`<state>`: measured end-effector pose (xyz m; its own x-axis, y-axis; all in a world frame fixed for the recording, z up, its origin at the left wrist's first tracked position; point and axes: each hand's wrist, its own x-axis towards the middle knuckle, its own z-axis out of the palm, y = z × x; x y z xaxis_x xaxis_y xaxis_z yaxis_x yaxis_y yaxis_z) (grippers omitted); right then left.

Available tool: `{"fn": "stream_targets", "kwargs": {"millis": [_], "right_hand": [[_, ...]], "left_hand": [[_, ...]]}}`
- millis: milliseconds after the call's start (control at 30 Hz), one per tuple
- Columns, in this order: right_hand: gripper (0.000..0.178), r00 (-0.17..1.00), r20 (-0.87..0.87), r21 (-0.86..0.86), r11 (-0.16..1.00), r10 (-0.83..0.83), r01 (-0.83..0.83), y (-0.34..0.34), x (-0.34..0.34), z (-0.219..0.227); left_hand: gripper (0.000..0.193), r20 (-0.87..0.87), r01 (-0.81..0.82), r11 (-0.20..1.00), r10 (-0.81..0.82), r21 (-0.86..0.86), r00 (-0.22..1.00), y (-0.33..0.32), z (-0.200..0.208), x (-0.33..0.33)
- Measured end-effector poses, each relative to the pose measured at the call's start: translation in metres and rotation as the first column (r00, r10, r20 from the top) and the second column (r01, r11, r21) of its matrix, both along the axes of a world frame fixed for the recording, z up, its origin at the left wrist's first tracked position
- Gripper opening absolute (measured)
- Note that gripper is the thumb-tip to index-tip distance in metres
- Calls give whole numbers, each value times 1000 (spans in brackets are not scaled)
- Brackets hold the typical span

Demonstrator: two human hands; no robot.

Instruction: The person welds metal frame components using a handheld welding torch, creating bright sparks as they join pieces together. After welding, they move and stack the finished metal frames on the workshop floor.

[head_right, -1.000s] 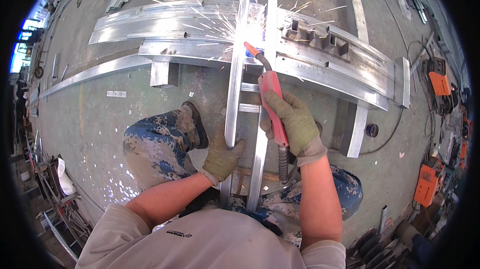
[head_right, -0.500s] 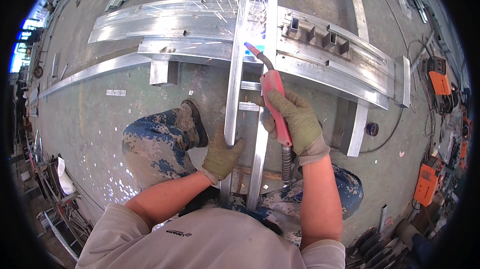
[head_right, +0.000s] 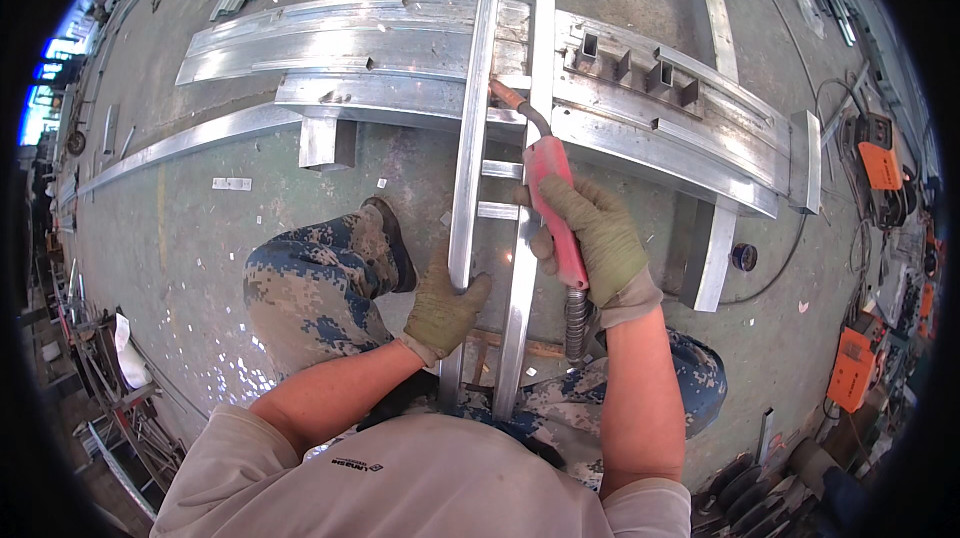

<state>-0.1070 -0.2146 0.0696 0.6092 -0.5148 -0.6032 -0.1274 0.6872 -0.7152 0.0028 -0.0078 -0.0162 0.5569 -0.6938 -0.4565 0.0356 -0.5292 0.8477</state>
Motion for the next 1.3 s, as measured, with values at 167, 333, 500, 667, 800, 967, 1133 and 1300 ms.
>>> {"fn": "stream_targets", "kwargs": {"millis": [167,333,500,667,800,967,1133,1300], "right_hand": [[45,1000,23,33,999,7,-8,1,-1,-3],[46,998,51,64,997,-34,31,0,0,1],[45,992,103,88,994,-66,57,-3,-4,-3],[46,996,75,106,994,-40,32,0,-2,-6],[47,994,103,121,992,-44,32,-1,-3,-6],[47,989,139,119,992,-50,34,-2,-2,-8],[47,991,109,136,989,-77,62,-3,-3,-8],[45,992,115,124,992,-47,32,-1,-1,-10]], "left_hand": [[80,228,54,997,-42,-46,973,6,-24,-2],[81,36,30,1000,-30,-4,999,5,-18,0],[82,-35,16,1000,-16,25,999,-1,3,2],[81,76,41,999,-44,32,996,7,-21,0],[83,60,64,998,-64,4,996,6,-15,2],[84,35,33,999,-34,24,999,6,-18,0],[85,37,51,998,-52,42,998,5,-17,1],[84,128,64,998,-66,23,990,9,-27,0]]}}
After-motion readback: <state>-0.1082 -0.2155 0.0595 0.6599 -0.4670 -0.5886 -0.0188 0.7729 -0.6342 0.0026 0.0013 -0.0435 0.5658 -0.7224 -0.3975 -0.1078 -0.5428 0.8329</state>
